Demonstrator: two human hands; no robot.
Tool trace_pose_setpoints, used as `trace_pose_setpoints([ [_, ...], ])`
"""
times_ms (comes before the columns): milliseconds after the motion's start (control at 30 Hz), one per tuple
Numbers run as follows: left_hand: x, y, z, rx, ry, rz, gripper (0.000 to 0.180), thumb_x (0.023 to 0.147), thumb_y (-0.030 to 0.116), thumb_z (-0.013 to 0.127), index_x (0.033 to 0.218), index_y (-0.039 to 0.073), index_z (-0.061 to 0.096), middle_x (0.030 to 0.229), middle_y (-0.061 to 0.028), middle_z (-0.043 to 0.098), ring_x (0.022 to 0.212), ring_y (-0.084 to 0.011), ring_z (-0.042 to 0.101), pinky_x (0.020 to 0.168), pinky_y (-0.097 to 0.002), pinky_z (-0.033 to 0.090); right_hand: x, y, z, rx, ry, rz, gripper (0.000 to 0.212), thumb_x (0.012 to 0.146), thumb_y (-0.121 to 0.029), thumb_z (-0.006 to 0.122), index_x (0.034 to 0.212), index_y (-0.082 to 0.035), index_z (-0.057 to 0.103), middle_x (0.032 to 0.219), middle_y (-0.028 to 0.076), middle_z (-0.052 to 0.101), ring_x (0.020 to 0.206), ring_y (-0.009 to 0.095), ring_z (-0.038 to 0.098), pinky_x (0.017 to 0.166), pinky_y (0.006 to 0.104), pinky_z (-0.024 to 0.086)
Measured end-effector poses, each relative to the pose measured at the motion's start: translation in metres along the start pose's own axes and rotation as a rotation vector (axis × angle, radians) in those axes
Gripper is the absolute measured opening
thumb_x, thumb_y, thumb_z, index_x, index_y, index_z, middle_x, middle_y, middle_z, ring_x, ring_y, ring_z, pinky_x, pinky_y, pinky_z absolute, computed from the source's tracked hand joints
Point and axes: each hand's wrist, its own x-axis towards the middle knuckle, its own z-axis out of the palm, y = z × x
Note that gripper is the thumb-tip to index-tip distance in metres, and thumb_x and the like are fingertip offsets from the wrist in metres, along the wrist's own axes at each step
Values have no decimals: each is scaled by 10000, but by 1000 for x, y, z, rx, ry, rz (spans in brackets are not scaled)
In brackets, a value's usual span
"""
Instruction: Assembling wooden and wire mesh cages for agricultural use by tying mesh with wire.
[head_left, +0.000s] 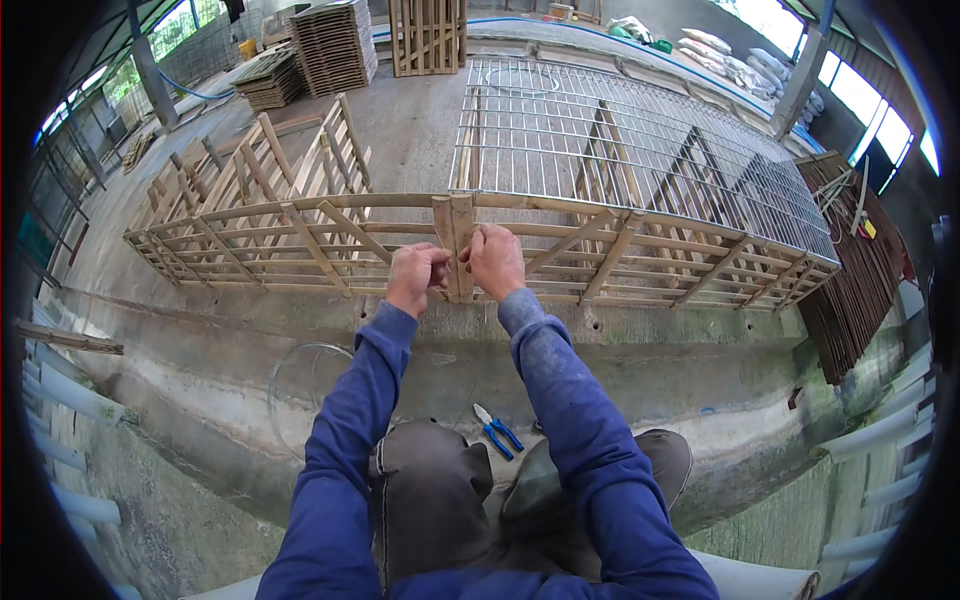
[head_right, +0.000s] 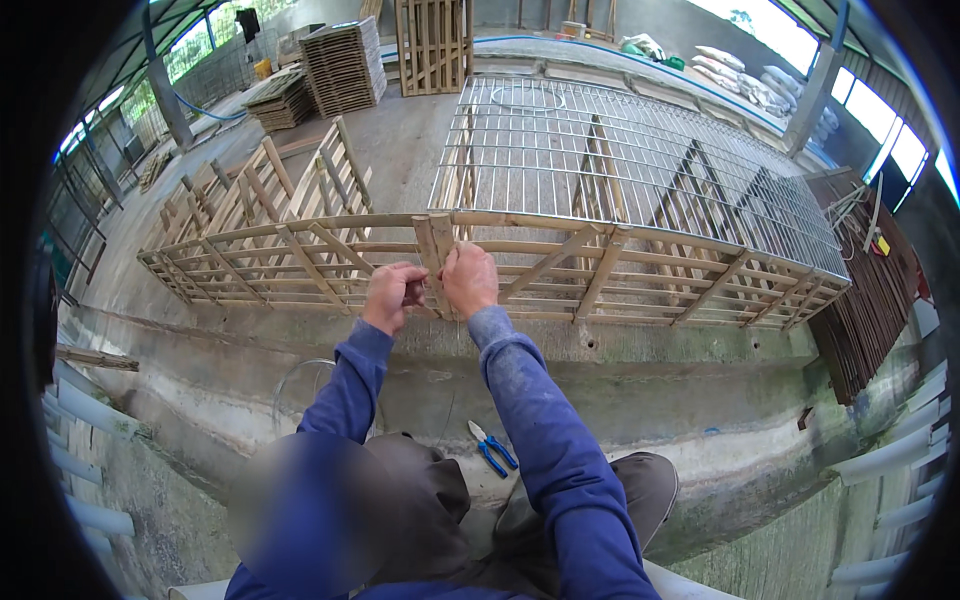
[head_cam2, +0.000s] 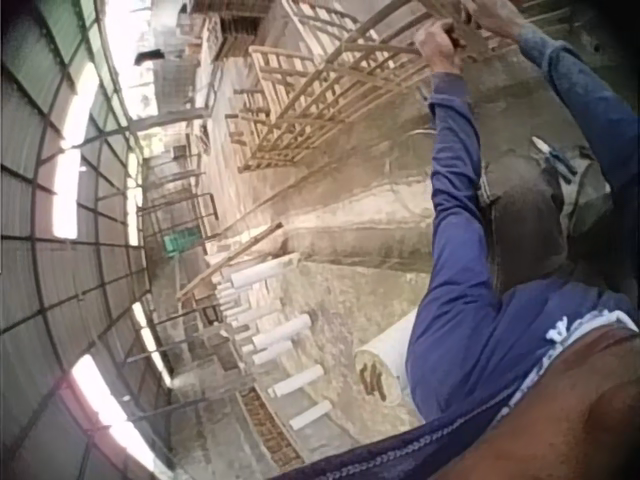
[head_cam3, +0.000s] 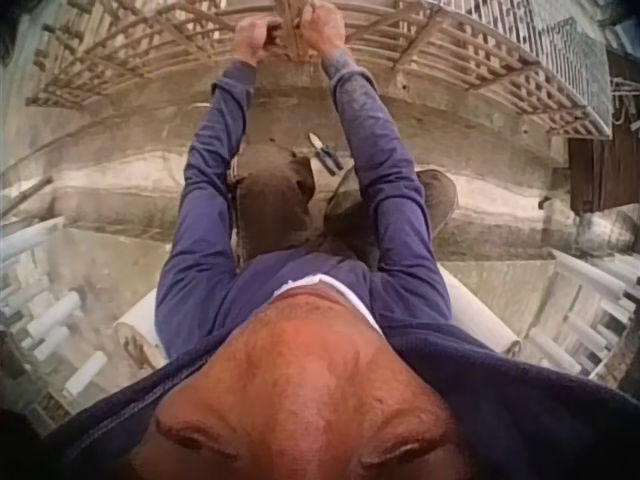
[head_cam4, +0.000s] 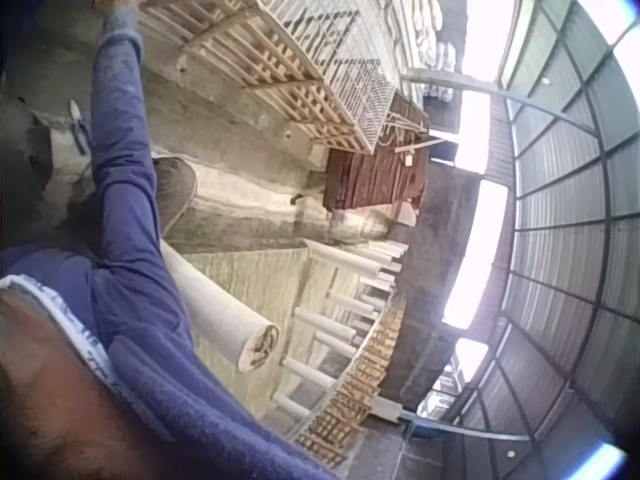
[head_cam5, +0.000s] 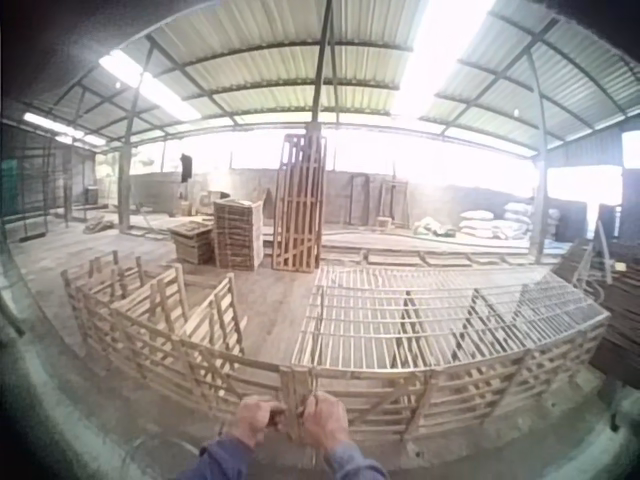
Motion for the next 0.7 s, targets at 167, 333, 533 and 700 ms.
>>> trace_pose_setpoints([
  [167,-4,0,23,-281,-15,-158,54,858,139,620,836,93,639,767,-10,638,747,-115,596,641,-289,436,-20,10,0,-143,0,-179,226,927,-176,478,924,-6,626,863,222,651,771,389,640,679,440,503],
  [333,9,-8,28,-312,-274,-212,110,933,203,559,940,111,619,918,-17,652,836,-127,599,705,-344,486,-70,22,-17,-128,-23,-199,236,931,-247,504,1029,-52,594,880,207,641,801,407,615,659,510,475],
  [533,11,-19,37,-433,-257,-148,111,942,205,552,953,108,605,885,-19,639,794,-151,622,623,-323,501,-62,-34,-66,-435,125,-237,183,895,-231,543,890,-105,675,819,123,677,737,342,650,621,466,497],
  [700,0,-27,67,-613,-100,-84,121,960,187,502,962,112,596,862,-16,637,709,-137,610,596,-343,516,18,-56,-30,-642,-52,-430,147,815,-171,585,822,-68,690,812,139,682,776,292,675,670,407,530],
])
